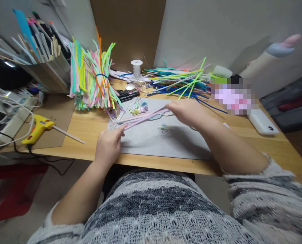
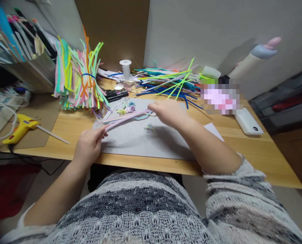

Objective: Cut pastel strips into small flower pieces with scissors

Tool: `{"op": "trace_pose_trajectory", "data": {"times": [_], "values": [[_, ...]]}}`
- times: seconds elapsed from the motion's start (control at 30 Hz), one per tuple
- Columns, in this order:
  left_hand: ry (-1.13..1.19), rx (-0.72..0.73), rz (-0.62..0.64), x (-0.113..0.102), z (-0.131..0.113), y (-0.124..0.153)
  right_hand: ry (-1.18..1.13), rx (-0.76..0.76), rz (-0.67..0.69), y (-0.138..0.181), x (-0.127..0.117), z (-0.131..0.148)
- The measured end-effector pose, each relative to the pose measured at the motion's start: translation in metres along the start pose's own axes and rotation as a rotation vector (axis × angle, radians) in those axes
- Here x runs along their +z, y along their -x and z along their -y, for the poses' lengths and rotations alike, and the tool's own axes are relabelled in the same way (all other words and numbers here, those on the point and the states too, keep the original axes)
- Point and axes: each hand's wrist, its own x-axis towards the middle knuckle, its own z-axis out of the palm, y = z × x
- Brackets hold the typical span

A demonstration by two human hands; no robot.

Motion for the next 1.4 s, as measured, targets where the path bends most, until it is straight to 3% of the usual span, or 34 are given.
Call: {"op": "trace_pose_trajectory", "data": {"times": [0.13,0.3,0.4,0.53,0.6,0.73,0.8,1.0,1.4], "values": [[0.012,0.043,0.022,-0.001,-0.001,0.038,-0.157,0.03,0.194,0.056,0.0,0.043],[0.088,0.184,0.077,0.001,-0.01,0.062,-0.582,-0.005,0.197,0.087,0.007,0.103],[0.157,0.233,0.058,0.004,-0.017,0.065,-0.681,-0.091,0.189,0.081,0.01,0.131],[0.21,0.251,0.015,0.007,-0.019,0.074,-0.615,-0.196,0.207,0.059,0.012,0.152],[0.23,0.183,-0.085,0.009,-0.014,0.082,-0.593,-0.188,0.219,0.044,0.013,0.158],[0.168,-0.072,-0.421,0.016,0.003,0.103,-0.595,-0.08,0.21,0.009,0.021,0.172],[0.056,-0.148,-0.472,0.019,0.014,0.11,-0.608,-0.07,0.195,-0.006,0.028,0.181],[-0.208,-0.272,-0.359,0.025,0.036,0.121,-0.624,-0.114,0.166,-0.019,0.047,0.204],[-0.242,-0.274,-0.299,0.033,0.035,0.123,-0.569,-0.104,0.154,-0.02,0.049,0.209]]}}
